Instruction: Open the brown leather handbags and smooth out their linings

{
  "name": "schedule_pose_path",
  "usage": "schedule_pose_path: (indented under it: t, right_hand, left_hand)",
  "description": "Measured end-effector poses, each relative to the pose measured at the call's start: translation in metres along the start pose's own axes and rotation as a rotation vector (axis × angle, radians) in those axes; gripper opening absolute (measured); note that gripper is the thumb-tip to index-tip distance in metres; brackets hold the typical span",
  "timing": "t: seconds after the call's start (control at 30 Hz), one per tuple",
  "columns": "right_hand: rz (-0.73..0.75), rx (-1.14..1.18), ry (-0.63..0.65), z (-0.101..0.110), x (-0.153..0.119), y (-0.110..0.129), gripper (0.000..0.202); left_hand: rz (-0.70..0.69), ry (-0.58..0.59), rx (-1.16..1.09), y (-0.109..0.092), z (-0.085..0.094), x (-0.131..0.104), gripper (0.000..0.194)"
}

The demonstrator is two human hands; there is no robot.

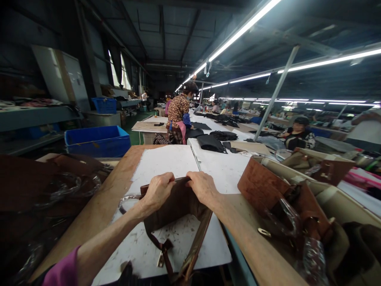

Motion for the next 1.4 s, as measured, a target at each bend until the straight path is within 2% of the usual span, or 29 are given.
schedule_pose_path:
  t: [0.07,0.17,0.27,0.4,0.6,0.7,0.8,0.93,1.03,1.2,1.3,1.4]
  right_hand:
    - [0.062,0.093,0.002,-0.001,0.006,0.008,0.017]
    - [0.091,0.105,0.016,-0.006,0.014,0.011,0.017]
    - [0.111,0.091,0.0,-0.007,0.019,0.01,0.02]
    - [0.128,0.12,-0.006,-0.008,0.02,0.01,0.021]
    - [0.141,0.133,-0.006,-0.01,0.022,0.017,0.024]
    - [0.155,0.15,-0.004,-0.01,0.023,0.02,0.023]
    - [0.147,0.164,-0.004,-0.01,0.022,0.019,0.021]
    - [0.148,0.19,-0.03,-0.006,0.022,0.02,0.023]
    - [0.129,0.203,-0.024,-0.006,0.02,0.019,0.023]
    - [0.101,0.167,0.001,-0.005,0.016,0.019,0.024]
    - [0.147,0.071,-0.024,-0.001,0.015,0.032,0.024]
    - [0.263,0.0,-0.017,-0.004,0.019,0.062,0.021]
  left_hand:
    - [0.017,-0.02,-0.044,0.003,0.002,0.002,0.007]
    - [0.049,-0.029,-0.125,0.008,0.003,0.007,0.01]
    - [0.074,0.034,-0.169,0.009,0.0,0.014,0.022]
    - [0.091,0.12,-0.117,0.006,-0.002,0.018,0.017]
    - [0.109,0.137,-0.12,0.003,0.001,0.02,0.019]
    - [0.097,0.181,-0.113,0.006,0.002,0.018,0.018]
    - [0.072,0.201,-0.023,0.014,0.012,0.009,0.017]
    - [0.075,0.122,0.107,0.033,0.034,-0.009,0.017]
    - [0.111,0.089,-0.002,0.046,0.04,-0.016,0.015]
    - [0.2,0.129,-0.281,0.058,0.03,-0.011,0.013]
    - [0.167,0.105,-0.295,0.056,0.032,-0.01,0.013]
    - [0.1,0.075,-0.239,0.05,0.034,-0.014,0.014]
Point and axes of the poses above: each hand's wrist, its own x-axis towards the middle knuckle, its own z-axis out of the back of the hand, y = z × x, the point moved 10 cm from there along x, towards the middle knuckle, and after that the axes turned 4 degrees about z, right-handed, at the moved point
